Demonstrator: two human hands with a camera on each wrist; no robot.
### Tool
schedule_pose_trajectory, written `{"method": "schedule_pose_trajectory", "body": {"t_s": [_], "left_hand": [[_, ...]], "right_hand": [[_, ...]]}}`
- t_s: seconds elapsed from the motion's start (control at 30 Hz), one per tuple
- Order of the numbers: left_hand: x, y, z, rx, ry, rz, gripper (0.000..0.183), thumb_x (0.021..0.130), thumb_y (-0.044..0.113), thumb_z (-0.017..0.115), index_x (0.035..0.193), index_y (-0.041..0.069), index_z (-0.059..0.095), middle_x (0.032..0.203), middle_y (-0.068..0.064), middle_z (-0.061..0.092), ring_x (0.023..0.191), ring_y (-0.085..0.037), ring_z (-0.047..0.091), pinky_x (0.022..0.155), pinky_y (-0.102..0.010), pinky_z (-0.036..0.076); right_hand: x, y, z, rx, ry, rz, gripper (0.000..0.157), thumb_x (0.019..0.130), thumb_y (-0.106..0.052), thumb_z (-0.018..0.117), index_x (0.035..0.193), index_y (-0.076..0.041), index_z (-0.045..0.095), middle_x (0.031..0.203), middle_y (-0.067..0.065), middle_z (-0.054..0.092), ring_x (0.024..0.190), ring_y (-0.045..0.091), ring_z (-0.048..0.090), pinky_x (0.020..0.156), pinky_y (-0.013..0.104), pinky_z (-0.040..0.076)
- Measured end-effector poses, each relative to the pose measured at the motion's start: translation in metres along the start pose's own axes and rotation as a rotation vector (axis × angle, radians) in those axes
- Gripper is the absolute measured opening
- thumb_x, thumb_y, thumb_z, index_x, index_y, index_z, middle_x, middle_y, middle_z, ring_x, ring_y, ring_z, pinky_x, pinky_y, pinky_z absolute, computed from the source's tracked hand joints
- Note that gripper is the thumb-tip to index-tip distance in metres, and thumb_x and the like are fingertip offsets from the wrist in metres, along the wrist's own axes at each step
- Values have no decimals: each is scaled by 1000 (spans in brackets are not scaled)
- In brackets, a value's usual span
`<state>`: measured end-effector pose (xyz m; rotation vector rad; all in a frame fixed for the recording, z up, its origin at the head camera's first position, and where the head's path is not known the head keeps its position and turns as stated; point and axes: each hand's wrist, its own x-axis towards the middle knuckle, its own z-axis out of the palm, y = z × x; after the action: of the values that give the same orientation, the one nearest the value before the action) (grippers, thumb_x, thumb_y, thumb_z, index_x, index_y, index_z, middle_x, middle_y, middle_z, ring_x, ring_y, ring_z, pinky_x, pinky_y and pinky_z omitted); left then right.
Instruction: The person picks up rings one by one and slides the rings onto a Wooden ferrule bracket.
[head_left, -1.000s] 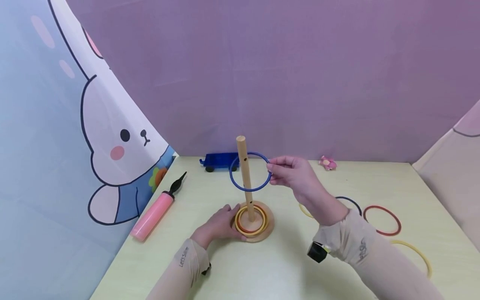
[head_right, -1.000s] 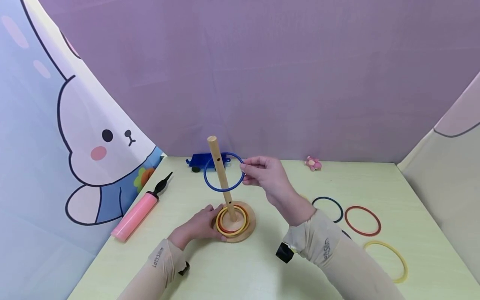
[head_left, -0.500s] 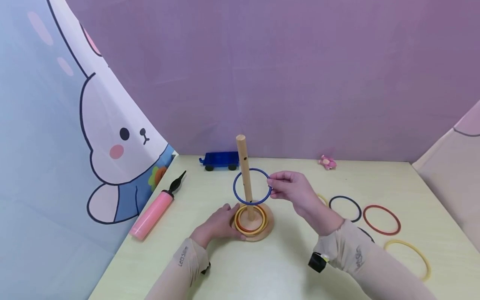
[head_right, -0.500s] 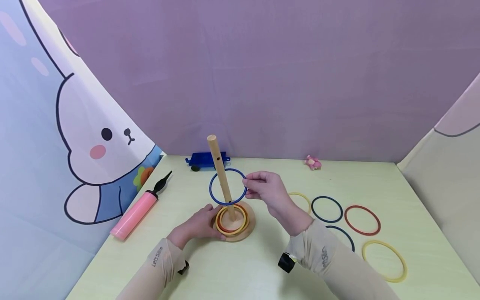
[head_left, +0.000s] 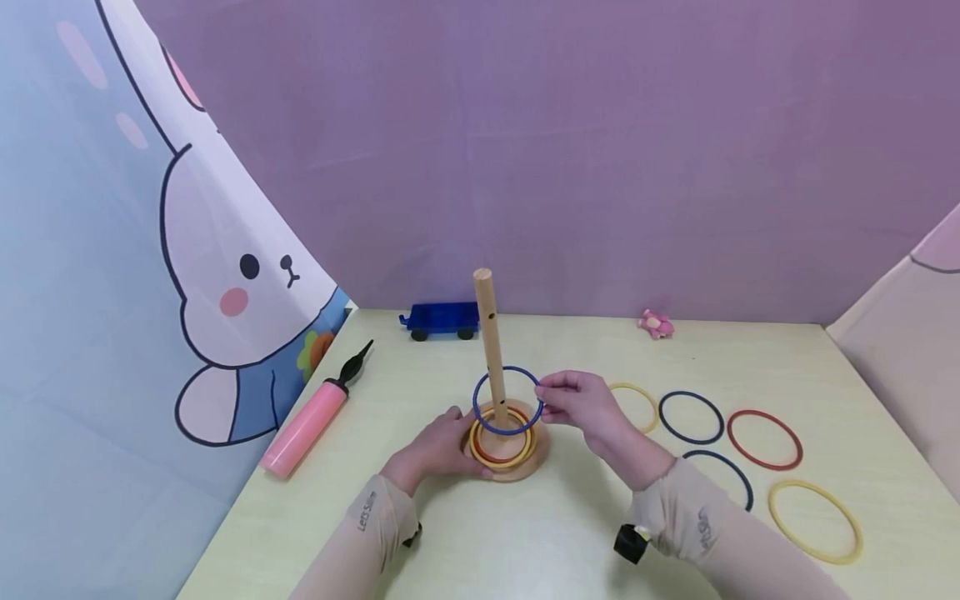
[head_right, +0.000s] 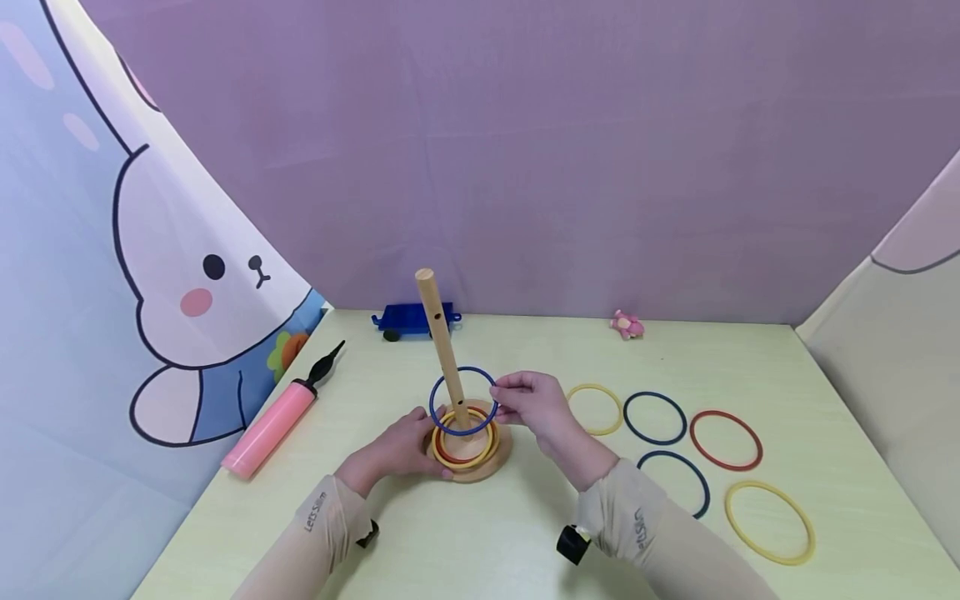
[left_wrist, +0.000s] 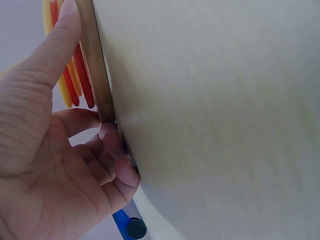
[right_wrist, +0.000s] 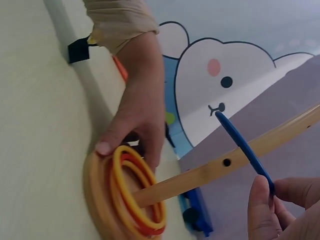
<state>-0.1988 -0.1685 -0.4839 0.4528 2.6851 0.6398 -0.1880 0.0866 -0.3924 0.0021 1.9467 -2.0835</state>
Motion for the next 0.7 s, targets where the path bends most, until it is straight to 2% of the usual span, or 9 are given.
{"method": "schedule_pose_trajectory", "body": {"t_s": [0.2,0.37,0.57,0.7], "left_hand": [[-1,1,0,-12,-2,-4,108,65,60,83,154,22,33,102,0,45,93,-18,47,85,-38,43],[-1,2,0,-14,2,1,113,65,61,82,155,20,28,104,0,46,94,-18,47,88,-39,43],[-1,-1,0,31,38,42,116,63,61,83,154,15,29,101,-1,46,89,-17,47,83,-36,43],[0,-2,0,52,58,75,116,63,60,84,153,11,30,99,-2,45,86,-17,46,79,-34,42]], "right_hand": [[6,27,-1,-14,23,42,21,92,1,63,109,13,60,84,10,65,67,15,64,69,31,56],[10,45,1,-5,37,48,23,91,3,63,110,16,59,87,16,66,64,14,64,65,29,56],[13,61,6,-5,33,44,22,90,4,63,107,16,60,86,18,66,61,13,63,66,34,56],[15,68,8,-12,32,33,21,90,3,64,106,17,60,83,15,66,60,13,62,63,30,56]]}}
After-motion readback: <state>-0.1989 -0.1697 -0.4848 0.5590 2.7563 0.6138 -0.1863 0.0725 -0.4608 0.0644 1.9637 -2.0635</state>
